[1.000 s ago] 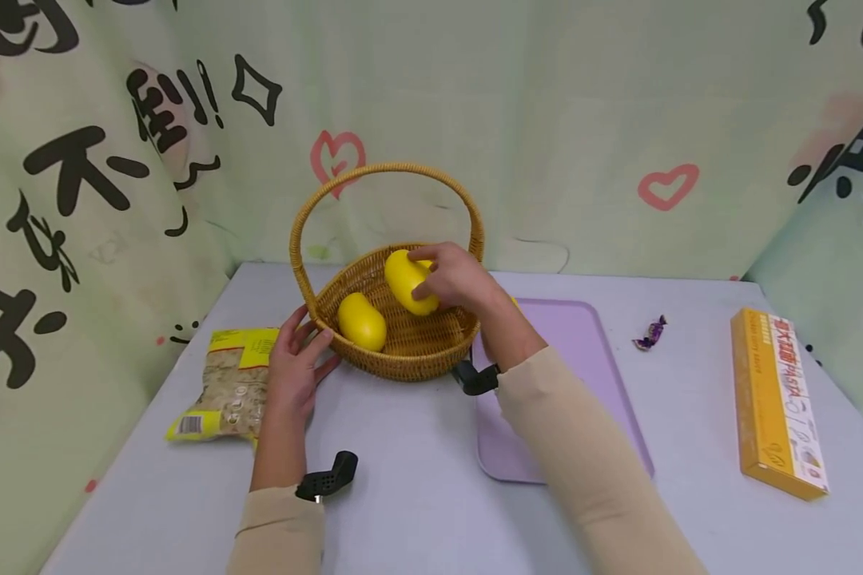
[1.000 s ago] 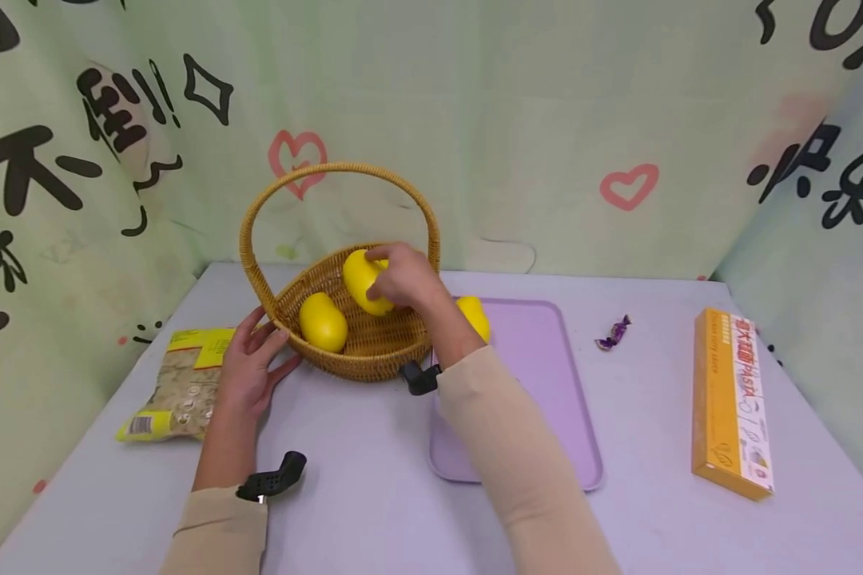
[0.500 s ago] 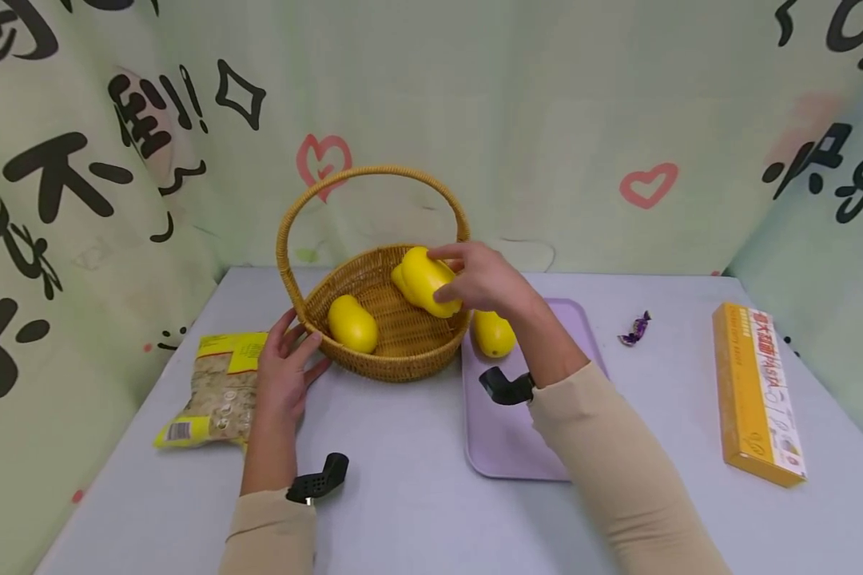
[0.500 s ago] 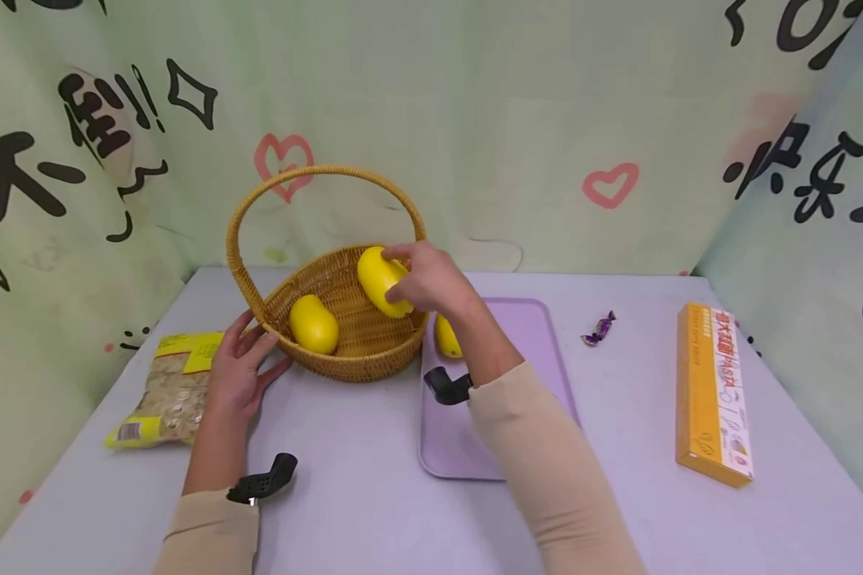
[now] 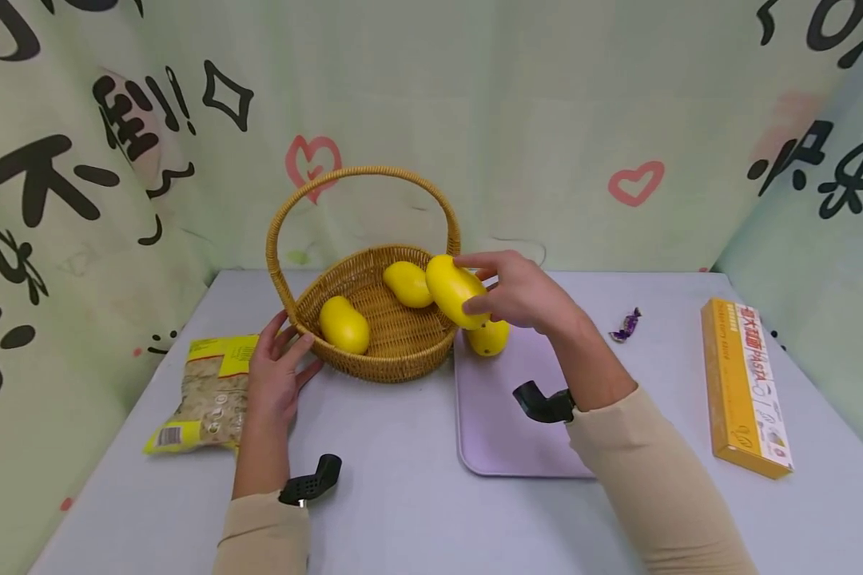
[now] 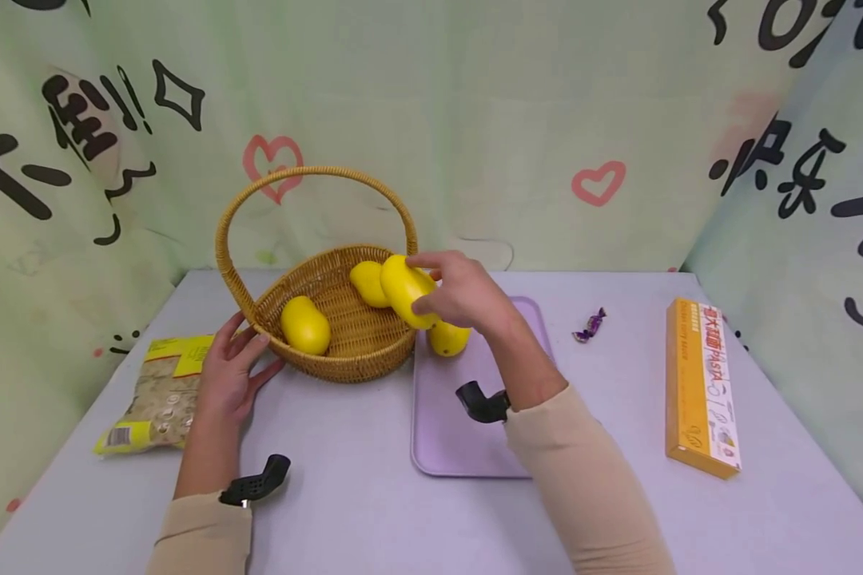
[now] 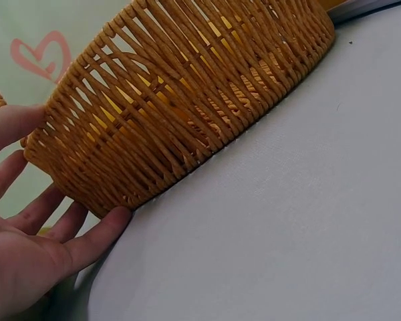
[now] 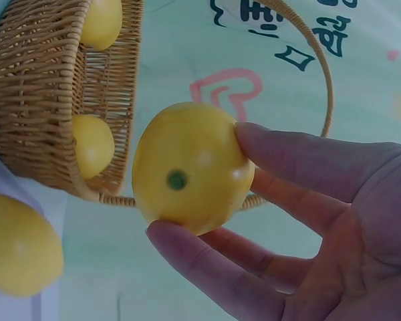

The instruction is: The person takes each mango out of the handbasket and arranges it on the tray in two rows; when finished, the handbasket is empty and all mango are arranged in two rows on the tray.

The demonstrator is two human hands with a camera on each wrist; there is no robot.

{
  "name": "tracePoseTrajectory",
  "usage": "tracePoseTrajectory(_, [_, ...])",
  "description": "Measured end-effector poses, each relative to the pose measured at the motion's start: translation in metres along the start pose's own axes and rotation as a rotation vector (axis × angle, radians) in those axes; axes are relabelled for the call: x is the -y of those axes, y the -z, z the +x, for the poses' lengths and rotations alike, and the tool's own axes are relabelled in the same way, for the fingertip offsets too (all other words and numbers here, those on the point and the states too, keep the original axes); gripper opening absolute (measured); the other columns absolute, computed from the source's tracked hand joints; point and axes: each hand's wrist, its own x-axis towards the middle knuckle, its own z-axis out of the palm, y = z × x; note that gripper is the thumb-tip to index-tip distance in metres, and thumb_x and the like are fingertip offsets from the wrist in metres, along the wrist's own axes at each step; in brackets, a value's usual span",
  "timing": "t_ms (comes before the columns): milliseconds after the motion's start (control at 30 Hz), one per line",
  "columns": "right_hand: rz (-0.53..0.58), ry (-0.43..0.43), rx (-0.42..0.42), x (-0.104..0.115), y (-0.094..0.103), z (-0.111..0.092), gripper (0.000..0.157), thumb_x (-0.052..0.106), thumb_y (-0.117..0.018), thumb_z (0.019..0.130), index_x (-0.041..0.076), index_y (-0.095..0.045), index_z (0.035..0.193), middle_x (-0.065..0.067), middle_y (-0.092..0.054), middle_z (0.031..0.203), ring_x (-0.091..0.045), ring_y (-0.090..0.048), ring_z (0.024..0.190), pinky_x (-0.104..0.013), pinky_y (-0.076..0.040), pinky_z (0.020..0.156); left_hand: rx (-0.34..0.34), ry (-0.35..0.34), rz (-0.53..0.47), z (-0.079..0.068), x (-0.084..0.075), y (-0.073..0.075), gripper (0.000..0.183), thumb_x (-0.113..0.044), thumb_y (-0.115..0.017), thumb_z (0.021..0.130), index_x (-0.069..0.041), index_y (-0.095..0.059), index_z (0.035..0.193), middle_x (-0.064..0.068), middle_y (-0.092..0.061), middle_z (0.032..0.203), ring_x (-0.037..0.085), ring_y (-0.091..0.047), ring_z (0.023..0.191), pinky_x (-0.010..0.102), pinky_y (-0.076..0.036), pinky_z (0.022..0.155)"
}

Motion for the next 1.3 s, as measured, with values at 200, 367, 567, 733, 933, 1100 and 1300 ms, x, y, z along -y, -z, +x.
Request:
tracePoseTrajectory(200, [0.014,-0.016,-0.026,-0.005,0.010,-0.015,0.065,0.011,-0.069,0.095,0.023,-0.049,0.156,-0.016,-0.046,0.154,-0.035,-0.059,0.126,-0.046,-0.057,0.098,-0.002,0.003,0.000,0.000,-0.002,-0.001,0.066,-0.015,-0.063,0.104,-0.038,-0.037,0.160,0.001,-0.036,0.166,0.024,-0.046,0.145,0.049,-0.050,0.112])
tracePoseTrajectory(367, [0.007,-0.038,-0.057,-0.011,0.016,-0.024,0.064,0.012,-0.068,0.096,0.023,-0.048,0.156,-0.017,-0.044,0.156,-0.037,-0.056,0.131,-0.048,-0.058,0.099,-0.003,0.002,0.001,0.000,-0.003,-0.001,0.066,-0.015,-0.063,0.104,-0.038,-0.037,0.160,0.001,-0.037,0.166,0.024,-0.046,0.145,0.049,-0.049,0.112])
tracePoseTrajectory(567, [-0.052,-0.076,-0.117,-0.029,0.019,-0.030,0.065,0.015,-0.069,0.098,0.020,-0.044,0.158,-0.021,-0.043,0.154,-0.039,-0.056,0.127,-0.045,-0.059,0.094,0.001,0.003,-0.002,-0.001,-0.002,-0.001,0.066,-0.015,-0.062,0.104,-0.036,-0.036,0.160,0.002,-0.036,0.166,0.025,-0.046,0.145,0.050,-0.049,0.112])
tracePoseTrajectory(733, [-0.083,-0.101,-0.149,-0.050,0.022,-0.033,0.066,0.018,-0.067,0.098,0.016,-0.042,0.159,-0.026,-0.042,0.155,-0.042,-0.055,0.128,-0.044,-0.058,0.090,0.006,0.008,0.000,-0.002,-0.001,0.000,0.066,-0.014,-0.062,0.104,-0.036,-0.035,0.161,0.002,-0.036,0.166,0.025,-0.046,0.145,0.050,-0.049,0.112])
tracePoseTrajectory(933, [-0.129,-0.132,-0.201,-0.068,0.025,-0.031,0.065,0.018,-0.067,0.098,0.011,-0.043,0.158,-0.030,-0.043,0.153,-0.044,-0.053,0.125,-0.049,-0.055,0.091,0.007,-0.002,0.005,-0.003,-0.003,-0.001,0.066,-0.015,-0.062,0.104,-0.036,-0.036,0.160,0.002,-0.036,0.166,0.026,-0.046,0.144,0.050,-0.050,0.111])
tracePoseTrajectory(1100, [-0.175,-0.188,-0.201,-0.082,0.021,-0.024,0.063,0.015,-0.067,0.097,0.008,-0.045,0.156,-0.032,-0.040,0.154,-0.047,-0.045,0.128,-0.057,-0.052,0.101,0.006,0.004,0.004,-0.004,-0.004,-0.001,0.066,-0.015,-0.062,0.104,-0.036,-0.036,0.160,0.002,-0.036,0.166,0.025,-0.045,0.145,0.050,-0.049,0.112])
tracePoseTrajectory(1300, [-0.203,-0.231,-0.204,-0.098,0.015,-0.015,0.063,0.012,-0.065,0.094,0.005,-0.047,0.154,-0.031,-0.037,0.158,-0.047,-0.041,0.129,-0.061,-0.047,0.108,0.000,0.011,0.002,-0.003,-0.004,-0.001,0.066,-0.015,-0.063,0.104,-0.037,-0.037,0.160,0.002,-0.036,0.166,0.025,-0.046,0.144,0.050,-0.050,0.111])
